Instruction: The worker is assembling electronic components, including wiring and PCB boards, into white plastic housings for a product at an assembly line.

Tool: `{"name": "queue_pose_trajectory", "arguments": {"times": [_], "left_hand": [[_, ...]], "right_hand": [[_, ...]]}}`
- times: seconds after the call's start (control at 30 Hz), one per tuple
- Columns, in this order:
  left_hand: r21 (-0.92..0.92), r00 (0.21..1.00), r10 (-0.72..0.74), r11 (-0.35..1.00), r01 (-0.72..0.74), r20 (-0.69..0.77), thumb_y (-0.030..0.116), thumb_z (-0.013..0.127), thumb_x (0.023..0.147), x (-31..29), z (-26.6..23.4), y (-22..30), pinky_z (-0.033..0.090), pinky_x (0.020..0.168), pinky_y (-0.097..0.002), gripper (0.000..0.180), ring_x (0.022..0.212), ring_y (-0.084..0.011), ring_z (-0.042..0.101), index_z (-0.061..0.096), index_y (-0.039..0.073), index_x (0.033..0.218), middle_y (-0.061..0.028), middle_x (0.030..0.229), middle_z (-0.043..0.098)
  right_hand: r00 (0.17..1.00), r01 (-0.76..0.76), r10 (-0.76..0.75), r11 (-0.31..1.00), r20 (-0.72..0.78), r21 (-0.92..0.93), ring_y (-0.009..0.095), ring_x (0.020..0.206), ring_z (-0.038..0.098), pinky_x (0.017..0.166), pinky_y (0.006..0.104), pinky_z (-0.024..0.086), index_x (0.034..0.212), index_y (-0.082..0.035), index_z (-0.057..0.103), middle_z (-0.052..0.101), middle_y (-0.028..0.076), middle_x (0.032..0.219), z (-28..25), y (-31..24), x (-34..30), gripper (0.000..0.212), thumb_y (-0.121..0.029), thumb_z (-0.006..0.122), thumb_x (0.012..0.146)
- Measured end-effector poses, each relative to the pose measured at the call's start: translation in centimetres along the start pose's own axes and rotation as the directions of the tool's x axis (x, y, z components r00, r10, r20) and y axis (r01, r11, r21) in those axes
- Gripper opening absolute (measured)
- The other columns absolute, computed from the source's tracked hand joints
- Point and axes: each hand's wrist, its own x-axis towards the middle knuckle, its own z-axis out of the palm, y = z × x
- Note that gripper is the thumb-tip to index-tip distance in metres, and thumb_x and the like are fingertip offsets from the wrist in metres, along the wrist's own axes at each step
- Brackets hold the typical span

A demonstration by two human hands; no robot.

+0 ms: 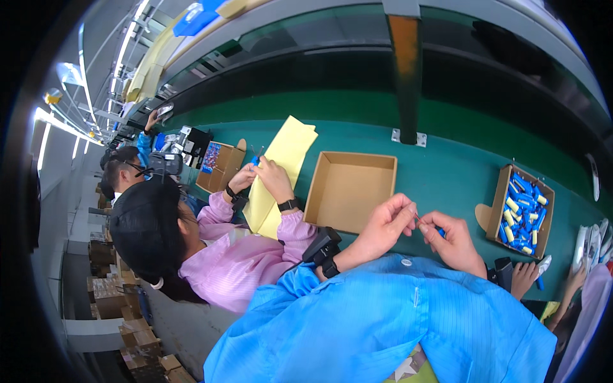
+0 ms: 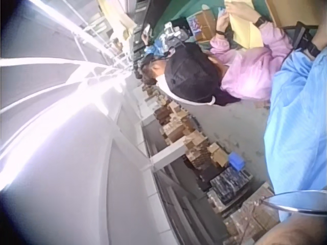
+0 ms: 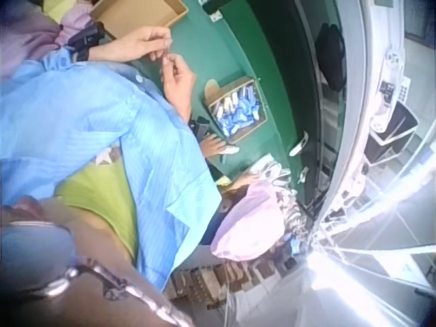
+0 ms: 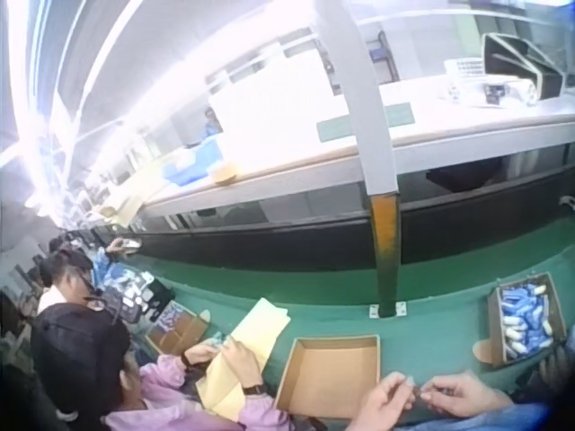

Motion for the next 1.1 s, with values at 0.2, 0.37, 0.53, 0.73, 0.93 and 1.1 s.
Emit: {"name": "queue_pose_trajectory", "arguments": {"times": [0.2,0.37,0.53,0.73,0.93,1.1], "left_hand": [[-0.006,0.998,0.063,0.998,-0.063,-0.019,0.02,0.047,0.097,0.0,0.0,-0.5,0.044,0.061,-0.0215,0.017,0.069,-0.0073,0.052,0.051,0.004,0.09,-0.0019,0.078,0.055],[-0.054,0.999,0.04,0.998,-0.039,0.02,0.022,0.048,0.096,-0.1,0.0,-0.5,0.044,0.062,-0.0214,0.019,0.07,-0.0069,0.052,0.052,0.004,0.092,-0.0016,0.079,0.055],[-0.023,0.999,0.029,0.999,-0.028,0.026,0.023,0.05,0.095,0.1,0.0,-0.3,0.044,0.063,-0.0212,0.018,0.07,-0.0064,0.052,0.052,0.005,0.092,-0.0008,0.08,0.055],[-0.092,0.997,0.065,0.994,-0.061,0.04,0.021,0.051,0.095,0.7,-0.1,-1.7,0.044,0.062,-0.0212,0.015,0.071,-0.0058,0.051,0.05,0.006,0.094,0.0009,0.079,0.053],[-0.094,0.994,0.098,0.991,-0.094,0.041,0.019,0.051,0.095,0.6,-0.1,-1.9,0.044,0.062,-0.0213,0.013,0.071,-0.0059,0.051,0.051,0.006,0.094,0.0003,0.08,0.053],[-0.148,0.995,0.101,0.984,-0.102,-0.013,0.02,0.051,0.095,0.1,0.2,-0.7,0.044,0.063,-0.0215,0.014,0.072,-0.0063,0.051,0.052,0.006,0.091,0.0,0.079,0.053]], "right_hand": [[0.999,0.042,-0.041,0.998,0.006,-0.045,0.006,0.053,0.05,0.047,0.0213,0.04,0.091,0.0,0.059,0.056,0.002,0.066,0.1,-0.2,-0.1,0.012,-0.011,0.054,0.091],[0.999,0.049,-0.049,0.998,-0.006,-0.032,0.006,0.052,0.05,0.046,0.0212,0.039,0.089,0.0,0.059,0.056,0.002,0.065,0.2,0.4,0.0,0.013,-0.012,0.055,0.091],[0.999,0.04,-0.039,0.998,0.025,-0.042,0.006,0.052,0.049,0.046,0.021,0.039,0.088,0.0,0.06,0.056,0.001,0.064,0.0,0.1,0.1,0.014,-0.013,0.054,0.091],[1.0,0.025,-0.025,1.0,0.009,0.004,0.006,0.052,0.049,0.046,0.0206,0.038,0.087,0.0,0.06,0.056,0.001,0.064,0.0,0.4,0.3,0.015,-0.014,0.055,0.091],[0.999,0.045,-0.045,0.999,-0.008,0.008,0.006,0.053,0.049,0.046,0.0202,0.037,0.086,0.001,0.059,0.055,0.002,0.065,0.1,1.2,0.1,0.016,-0.013,0.055,0.091],[0.996,0.075,-0.072,0.996,-0.05,0.053,0.006,0.053,0.048,0.047,0.0202,0.037,0.087,0.001,0.059,0.054,0.002,0.066,0.3,0.4,0.0,0.014,-0.012,0.054,0.091]]}}
